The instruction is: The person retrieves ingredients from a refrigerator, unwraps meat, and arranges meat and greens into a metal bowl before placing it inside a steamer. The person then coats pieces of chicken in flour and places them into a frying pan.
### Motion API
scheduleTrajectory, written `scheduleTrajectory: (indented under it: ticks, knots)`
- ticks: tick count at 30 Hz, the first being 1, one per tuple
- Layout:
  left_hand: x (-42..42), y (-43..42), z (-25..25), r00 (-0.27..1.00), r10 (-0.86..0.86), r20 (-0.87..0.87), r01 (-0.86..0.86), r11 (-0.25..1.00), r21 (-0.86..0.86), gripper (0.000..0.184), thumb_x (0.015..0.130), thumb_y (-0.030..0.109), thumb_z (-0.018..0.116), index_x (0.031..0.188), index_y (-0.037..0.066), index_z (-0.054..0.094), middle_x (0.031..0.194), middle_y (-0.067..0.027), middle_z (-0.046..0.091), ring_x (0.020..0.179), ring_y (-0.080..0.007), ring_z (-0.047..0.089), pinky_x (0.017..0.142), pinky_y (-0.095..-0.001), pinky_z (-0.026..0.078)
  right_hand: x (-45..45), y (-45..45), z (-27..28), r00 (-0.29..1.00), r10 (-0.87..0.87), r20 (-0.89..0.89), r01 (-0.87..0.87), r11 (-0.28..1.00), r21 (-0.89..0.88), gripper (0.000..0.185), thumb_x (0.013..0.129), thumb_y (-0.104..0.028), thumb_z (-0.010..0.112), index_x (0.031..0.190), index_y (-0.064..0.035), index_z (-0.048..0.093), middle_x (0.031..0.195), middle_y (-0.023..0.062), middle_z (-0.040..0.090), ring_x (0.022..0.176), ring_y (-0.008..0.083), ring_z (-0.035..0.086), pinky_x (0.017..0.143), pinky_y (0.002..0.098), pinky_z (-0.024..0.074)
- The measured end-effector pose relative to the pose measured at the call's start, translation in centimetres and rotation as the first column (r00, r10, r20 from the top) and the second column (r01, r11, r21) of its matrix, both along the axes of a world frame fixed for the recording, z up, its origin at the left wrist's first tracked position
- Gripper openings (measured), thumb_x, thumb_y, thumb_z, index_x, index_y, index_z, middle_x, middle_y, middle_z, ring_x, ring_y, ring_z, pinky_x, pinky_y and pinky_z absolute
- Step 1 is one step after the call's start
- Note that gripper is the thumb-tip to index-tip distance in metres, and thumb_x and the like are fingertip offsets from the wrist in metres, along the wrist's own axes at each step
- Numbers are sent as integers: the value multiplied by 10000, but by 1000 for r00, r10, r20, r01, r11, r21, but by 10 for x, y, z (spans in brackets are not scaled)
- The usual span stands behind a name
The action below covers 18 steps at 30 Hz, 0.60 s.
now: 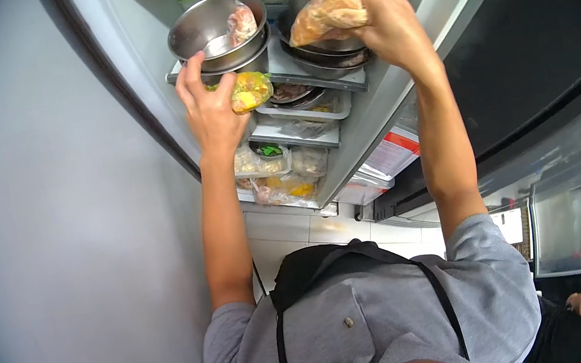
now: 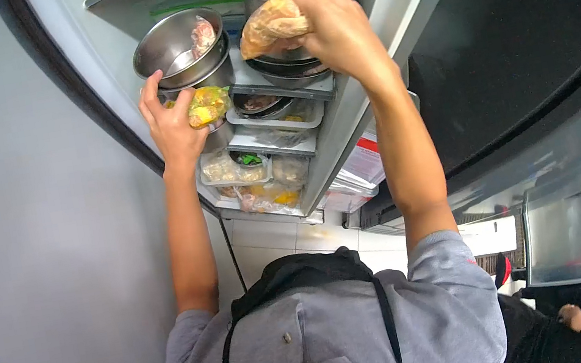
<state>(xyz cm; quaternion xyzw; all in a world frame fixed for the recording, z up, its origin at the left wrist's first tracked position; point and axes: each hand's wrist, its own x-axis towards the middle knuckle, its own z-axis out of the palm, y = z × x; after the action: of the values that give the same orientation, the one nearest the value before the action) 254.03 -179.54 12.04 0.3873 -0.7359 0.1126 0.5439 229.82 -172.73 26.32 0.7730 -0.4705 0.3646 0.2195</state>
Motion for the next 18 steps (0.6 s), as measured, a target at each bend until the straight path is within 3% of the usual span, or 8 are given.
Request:
scheduleTrajectory:
  ticks: [5,7,10,11,13,15,16,18]
  knots:
    - [-2,-8,-6,1000,19,7,-19,1000,6,410,505,56,831,886,116,693,1366,-130,389,1248,-392,393,859,-415,532,13,6,23,996,86,-24,-86,996,-14,324,713,-97,719,991,-91,553,832,133,601,837,378,600,680,434,453]
    - [-3,-8,-8,1000,8,-15,-8,1000,-2,379,524,45,816,875,113,691,1364,-143,382,1253,-390,388,866,-414,531,22,8,29,991,132,-5,-132,991,-7,297,691,33,653,957,-33,541,860,152,585,855,393,566,731,385,462]
    - [-4,-12,-12,999,-2,-39,2,1000,10,355,541,43,800,872,112,691,1357,-151,381,1255,-390,383,863,-411,533,37,8,43,986,147,-74,-151,987,-51,272,706,30,677,944,-28,558,852,120,610,786,337,610,708,365,482]
    - [-4,-12,-12,999,3,-45,-2,1000,13,351,548,72,804,880,105,697,1350,-151,387,1254,-397,378,925,-439,492,43,12,50,985,156,-69,-159,986,-49,272,706,30,677,944,-28,558,852,120,610,786,337,610,708,365,482]
    - [-1,-9,-12,999,20,-29,-19,1000,5,354,549,85,806,886,102,700,1349,-153,388,1250,-403,378,960,-453,460,55,18,62,975,223,-10,-223,975,8,210,753,-140,673,900,-47,556,782,142,578,771,353,605,648,417,470]
    - [3,-9,-16,1000,8,-28,-7,1000,17,360,550,110,811,895,90,706,1346,-157,396,1245,-413,376,1041,-481,364,64,9,56,962,273,-17,-273,962,-4,232,757,-167,688,902,-49,551,784,142,573,774,354,607,647,416,470]
    - [-4,-12,-15,1000,5,-28,-4,1000,11,360,550,110,811,895,90,706,1346,-157,396,1245,-413,376,1041,-481,364,62,6,56,951,308,-29,-308,951,-23,255,761,-194,702,903,-50,546,786,143,568,777,355,609,645,415,471]
    - [-4,-13,-16,999,47,14,-45,996,-77,370,546,109,819,899,130,706,1389,-144,363,1278,-437,363,876,-449,524,76,-4,53,945,325,-34,-327,943,-66,255,771,-189,694,946,-62,558,819,143,571,782,348,616,676,415,490]
